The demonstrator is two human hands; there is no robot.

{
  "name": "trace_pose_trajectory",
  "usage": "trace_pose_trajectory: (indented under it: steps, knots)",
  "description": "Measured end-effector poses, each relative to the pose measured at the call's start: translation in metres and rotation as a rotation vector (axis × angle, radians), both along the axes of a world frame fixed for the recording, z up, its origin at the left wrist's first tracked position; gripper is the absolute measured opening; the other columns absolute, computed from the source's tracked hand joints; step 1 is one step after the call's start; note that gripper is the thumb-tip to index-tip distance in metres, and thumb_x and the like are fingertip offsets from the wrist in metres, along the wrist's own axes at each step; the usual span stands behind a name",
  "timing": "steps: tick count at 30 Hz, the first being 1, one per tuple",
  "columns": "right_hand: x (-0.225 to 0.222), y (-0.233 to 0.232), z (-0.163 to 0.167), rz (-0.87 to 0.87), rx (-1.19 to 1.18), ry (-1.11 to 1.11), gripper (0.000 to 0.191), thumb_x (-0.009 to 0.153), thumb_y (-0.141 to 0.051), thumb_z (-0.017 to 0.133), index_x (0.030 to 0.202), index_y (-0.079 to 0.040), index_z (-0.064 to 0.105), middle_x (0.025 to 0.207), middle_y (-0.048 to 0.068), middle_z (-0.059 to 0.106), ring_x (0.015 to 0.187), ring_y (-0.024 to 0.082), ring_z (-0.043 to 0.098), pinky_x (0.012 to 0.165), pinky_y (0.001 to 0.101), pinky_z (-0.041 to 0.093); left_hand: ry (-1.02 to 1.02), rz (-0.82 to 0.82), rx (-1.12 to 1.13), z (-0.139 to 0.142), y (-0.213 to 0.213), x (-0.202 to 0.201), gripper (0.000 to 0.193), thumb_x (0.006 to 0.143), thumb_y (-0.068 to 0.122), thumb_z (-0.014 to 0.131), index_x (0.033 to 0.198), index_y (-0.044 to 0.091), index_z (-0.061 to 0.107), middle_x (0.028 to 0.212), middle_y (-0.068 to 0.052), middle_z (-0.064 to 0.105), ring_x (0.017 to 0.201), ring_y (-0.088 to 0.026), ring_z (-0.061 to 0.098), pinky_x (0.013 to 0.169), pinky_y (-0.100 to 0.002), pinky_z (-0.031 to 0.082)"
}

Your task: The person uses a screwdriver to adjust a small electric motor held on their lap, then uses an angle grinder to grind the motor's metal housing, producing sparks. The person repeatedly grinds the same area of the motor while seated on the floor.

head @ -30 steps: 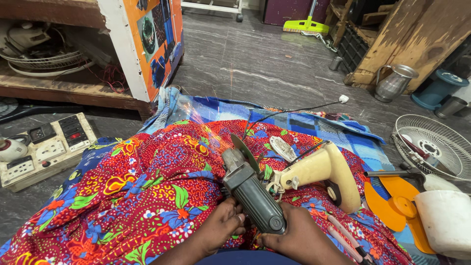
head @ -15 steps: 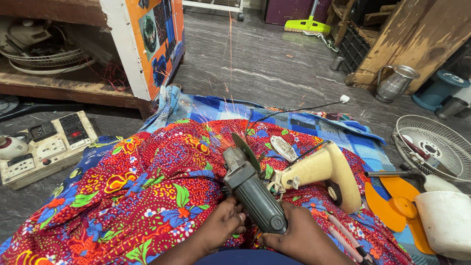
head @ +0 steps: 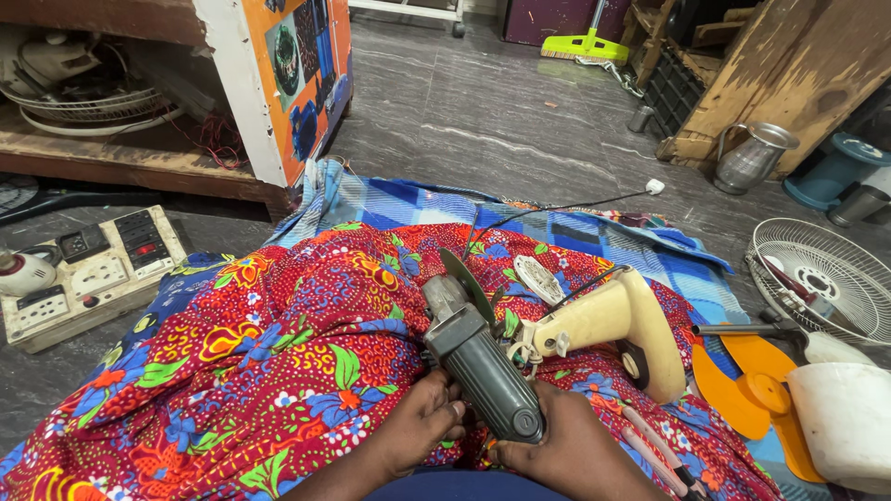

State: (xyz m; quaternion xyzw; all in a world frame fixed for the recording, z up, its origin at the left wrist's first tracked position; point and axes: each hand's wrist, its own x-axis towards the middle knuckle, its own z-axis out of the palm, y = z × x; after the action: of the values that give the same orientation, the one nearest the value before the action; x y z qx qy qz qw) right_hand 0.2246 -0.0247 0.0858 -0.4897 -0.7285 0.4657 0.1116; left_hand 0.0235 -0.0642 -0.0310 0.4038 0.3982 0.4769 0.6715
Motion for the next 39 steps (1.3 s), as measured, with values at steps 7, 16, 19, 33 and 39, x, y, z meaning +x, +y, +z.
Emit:
trace_pose_trajectory:
  steps: [7,16,19,33,39]
  knots:
    - [0.000,-0.003,0.000,-0.050,-0.012,-0.074,0.056,0.066,-0.020,0.084,0.116,-0.001,0.068,0.076,0.012,0.078,0.070,0.016,0.075,0.066,0.0335,0.060,0.038,0.010,0.009,-0.005,0.002,0.002,0.058,0.095,0.004,0.045,0.151,0.015,0.038,0.143,0.002,0.056,0.108,-0.006,0.055,0.081,-0.024,0.049]
    - [0.000,0.003,-0.002,-0.037,-0.018,-0.120,0.060,0.064,-0.022,0.086,0.119,-0.005,0.069,0.083,0.010,0.080,0.076,0.015,0.076,0.070,0.0316,0.061,-0.011,0.011,-0.008,-0.019,0.005,0.001,0.055,0.096,0.005,0.046,0.149,0.014,0.038,0.143,0.000,0.057,0.112,-0.008,0.058,0.083,-0.026,0.050]
    - [0.001,0.005,-0.003,-0.009,0.008,-0.101,0.055,0.063,-0.019,0.084,0.114,-0.003,0.071,0.083,0.009,0.080,0.075,0.014,0.075,0.070,0.0315,0.060,-0.034,0.010,0.036,-0.022,0.005,0.002,0.054,0.097,0.005,0.046,0.150,0.013,0.038,0.144,0.000,0.056,0.111,-0.007,0.057,0.084,-0.026,0.051]
    - [-0.001,0.007,0.002,0.034,0.001,-0.049,0.050,0.064,-0.015,0.082,0.112,-0.004,0.074,0.083,0.007,0.082,0.075,0.012,0.075,0.071,0.0310,0.061,-0.095,0.003,0.031,-0.023,0.006,0.001,0.048,0.098,0.001,0.044,0.144,0.010,0.040,0.139,-0.005,0.057,0.104,-0.008,0.058,0.080,-0.026,0.051]
    - [0.001,0.005,0.002,0.034,0.001,-0.045,0.048,0.065,-0.015,0.081,0.111,-0.005,0.074,0.084,0.008,0.082,0.075,0.013,0.076,0.071,0.0314,0.061,-0.123,-0.016,0.059,-0.025,0.007,0.002,0.049,0.098,0.001,0.044,0.146,0.010,0.039,0.139,-0.005,0.057,0.099,-0.007,0.057,0.077,-0.025,0.049]
